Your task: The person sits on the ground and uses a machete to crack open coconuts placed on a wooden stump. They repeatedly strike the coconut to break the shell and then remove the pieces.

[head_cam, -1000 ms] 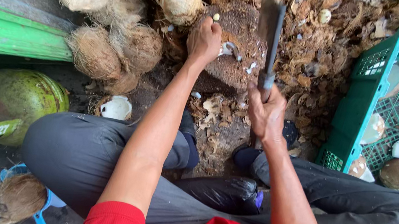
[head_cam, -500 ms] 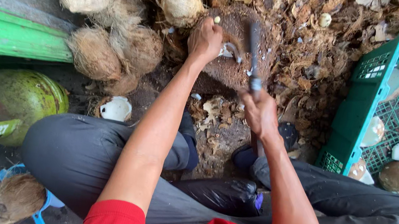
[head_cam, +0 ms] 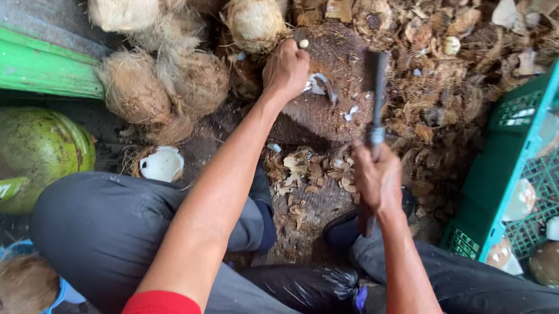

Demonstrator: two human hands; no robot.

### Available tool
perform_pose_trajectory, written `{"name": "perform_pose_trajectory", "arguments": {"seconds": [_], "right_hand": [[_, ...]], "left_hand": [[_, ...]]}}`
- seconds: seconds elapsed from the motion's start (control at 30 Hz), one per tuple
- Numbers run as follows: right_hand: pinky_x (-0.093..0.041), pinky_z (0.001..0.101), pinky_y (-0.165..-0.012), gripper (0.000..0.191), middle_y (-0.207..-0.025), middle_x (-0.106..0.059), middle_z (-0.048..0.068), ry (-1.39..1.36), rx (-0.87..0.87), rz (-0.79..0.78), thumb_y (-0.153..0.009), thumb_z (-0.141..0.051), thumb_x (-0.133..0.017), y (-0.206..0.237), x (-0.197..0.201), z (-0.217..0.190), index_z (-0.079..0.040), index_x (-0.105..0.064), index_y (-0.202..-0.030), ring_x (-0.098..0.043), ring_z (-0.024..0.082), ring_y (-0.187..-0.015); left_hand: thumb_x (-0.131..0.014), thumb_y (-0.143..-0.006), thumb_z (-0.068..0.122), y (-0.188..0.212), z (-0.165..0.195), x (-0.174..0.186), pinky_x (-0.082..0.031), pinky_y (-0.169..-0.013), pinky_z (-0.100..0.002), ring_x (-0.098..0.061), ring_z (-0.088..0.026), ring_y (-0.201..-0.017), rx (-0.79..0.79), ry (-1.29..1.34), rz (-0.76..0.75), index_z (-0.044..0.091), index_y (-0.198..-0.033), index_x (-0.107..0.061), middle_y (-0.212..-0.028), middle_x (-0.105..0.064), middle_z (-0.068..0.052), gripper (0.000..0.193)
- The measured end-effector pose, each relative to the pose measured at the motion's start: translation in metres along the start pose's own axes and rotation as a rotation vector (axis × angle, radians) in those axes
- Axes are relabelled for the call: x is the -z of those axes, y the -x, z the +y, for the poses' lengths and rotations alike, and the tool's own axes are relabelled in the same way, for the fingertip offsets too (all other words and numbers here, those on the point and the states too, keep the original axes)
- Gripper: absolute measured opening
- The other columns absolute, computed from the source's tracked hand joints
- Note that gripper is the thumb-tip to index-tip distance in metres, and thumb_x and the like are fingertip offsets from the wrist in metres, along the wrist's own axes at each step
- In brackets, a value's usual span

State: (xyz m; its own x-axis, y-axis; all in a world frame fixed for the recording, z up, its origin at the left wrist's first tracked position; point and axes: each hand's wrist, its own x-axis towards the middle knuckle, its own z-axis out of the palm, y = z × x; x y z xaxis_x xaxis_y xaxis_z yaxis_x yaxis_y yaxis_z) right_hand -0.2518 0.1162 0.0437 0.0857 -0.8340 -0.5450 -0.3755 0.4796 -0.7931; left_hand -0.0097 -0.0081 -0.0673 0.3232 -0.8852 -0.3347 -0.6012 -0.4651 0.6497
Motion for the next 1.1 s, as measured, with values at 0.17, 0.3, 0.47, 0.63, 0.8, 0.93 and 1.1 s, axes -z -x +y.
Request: {"name": "perform_pose_trajectory", "arguments": {"seconds": [0.17, 0.3, 0.47, 0.63, 0.8, 0.93, 1.1], "right_hand": [[-0.038, 0.033, -0.04, 0.036, -0.06, -0.049, 0.001, -0.198, 0.14, 0.029, -0.101, -0.037, -0.06, 0.0, -0.001, 0.0, -0.009, -0.049, -0.082, -0.046, 0.012, -0.047], [-0.052, 0.0339, -0.051, 0.04, -0.061, -0.055, 0.002, 0.182, 0.071, -0.045, -0.097, -0.045, -0.061, -0.009, -0.019, 0.003, -0.013, -0.053, -0.076, -0.055, 0.012, -0.052], [-0.048, 0.042, -0.053, 0.045, -0.063, -0.054, 0.004, 0.229, 0.017, -0.019, -0.101, -0.05, -0.057, -0.012, -0.029, 0.019, -0.012, -0.05, -0.077, -0.05, 0.017, -0.055], [-0.048, 0.0419, -0.056, 0.047, -0.064, -0.055, 0.005, 0.229, 0.093, 0.015, -0.099, -0.05, -0.06, -0.015, -0.03, 0.022, -0.009, -0.051, -0.078, -0.052, 0.018, -0.057], [-0.049, 0.0408, -0.058, 0.046, -0.063, -0.056, 0.005, 0.237, 0.115, -0.026, -0.1, -0.05, -0.058, -0.013, -0.029, 0.015, -0.008, -0.056, -0.081, -0.055, 0.018, -0.058], [-0.048, 0.0401, -0.055, 0.051, -0.063, -0.056, 0.004, 0.243, 0.048, -0.047, -0.1, -0.051, -0.061, -0.007, -0.022, 0.005, -0.007, -0.053, -0.077, -0.052, 0.017, -0.056], [-0.049, 0.0377, -0.045, 0.042, -0.061, -0.054, 0.001, 0.163, 0.0, -0.024, -0.099, -0.048, -0.057, 0.0, -0.008, -0.015, -0.013, -0.049, -0.076, -0.05, 0.014, -0.048]], "left_hand": [[-0.043, -0.106, 0.026, -0.007, 0.003, 0.003, -0.045, -0.062, -0.035, -0.054, -0.013, -0.067, -0.042, -0.067, -0.077, 0.008, -0.105, -0.054, -0.078, -0.054, 0.001, 0.021], [-0.041, -0.106, 0.027, -0.008, 0.006, 0.004, -0.041, -0.049, -0.031, -0.049, -0.012, -0.057, 0.137, 0.109, -0.159, 0.009, -0.116, -0.05, -0.076, -0.056, 0.001, 0.023], [-0.039, -0.109, 0.032, 0.0, 0.002, 0.005, -0.041, -0.048, -0.03, -0.048, -0.014, -0.06, 0.035, 0.109, -0.108, 0.008, -0.112, -0.051, -0.08, -0.052, -0.003, 0.027], [-0.056, -0.098, 0.034, 0.022, -0.014, 0.034, -0.05, -0.086, -0.036, -0.063, -0.02, -0.101, -0.395, 0.246, -0.204, 0.005, -0.116, -0.057, -0.107, -0.067, -0.012, 0.034], [-0.067, -0.088, 0.02, 0.027, -0.027, 0.031, -0.051, -0.09, -0.05, -0.06, -0.032, -0.101, -0.514, -0.231, -0.132, -0.006, -0.138, -0.042, -0.113, -0.061, -0.025, 0.062], [-0.059, -0.091, 0.002, 0.015, -0.031, 0.011, -0.055, -0.088, -0.043, -0.066, -0.031, -0.093, -0.666, -0.548, 0.154, -0.006, -0.127, -0.051, -0.108, -0.065, -0.025, 0.037], [-0.053, -0.092, -0.006, 0.006, -0.035, 0.003, -0.056, -0.073, -0.033, -0.065, -0.022, -0.079, -0.645, -0.741, 0.121, -0.001, -0.111, -0.054, -0.092, -0.065, -0.016, 0.02]]}}
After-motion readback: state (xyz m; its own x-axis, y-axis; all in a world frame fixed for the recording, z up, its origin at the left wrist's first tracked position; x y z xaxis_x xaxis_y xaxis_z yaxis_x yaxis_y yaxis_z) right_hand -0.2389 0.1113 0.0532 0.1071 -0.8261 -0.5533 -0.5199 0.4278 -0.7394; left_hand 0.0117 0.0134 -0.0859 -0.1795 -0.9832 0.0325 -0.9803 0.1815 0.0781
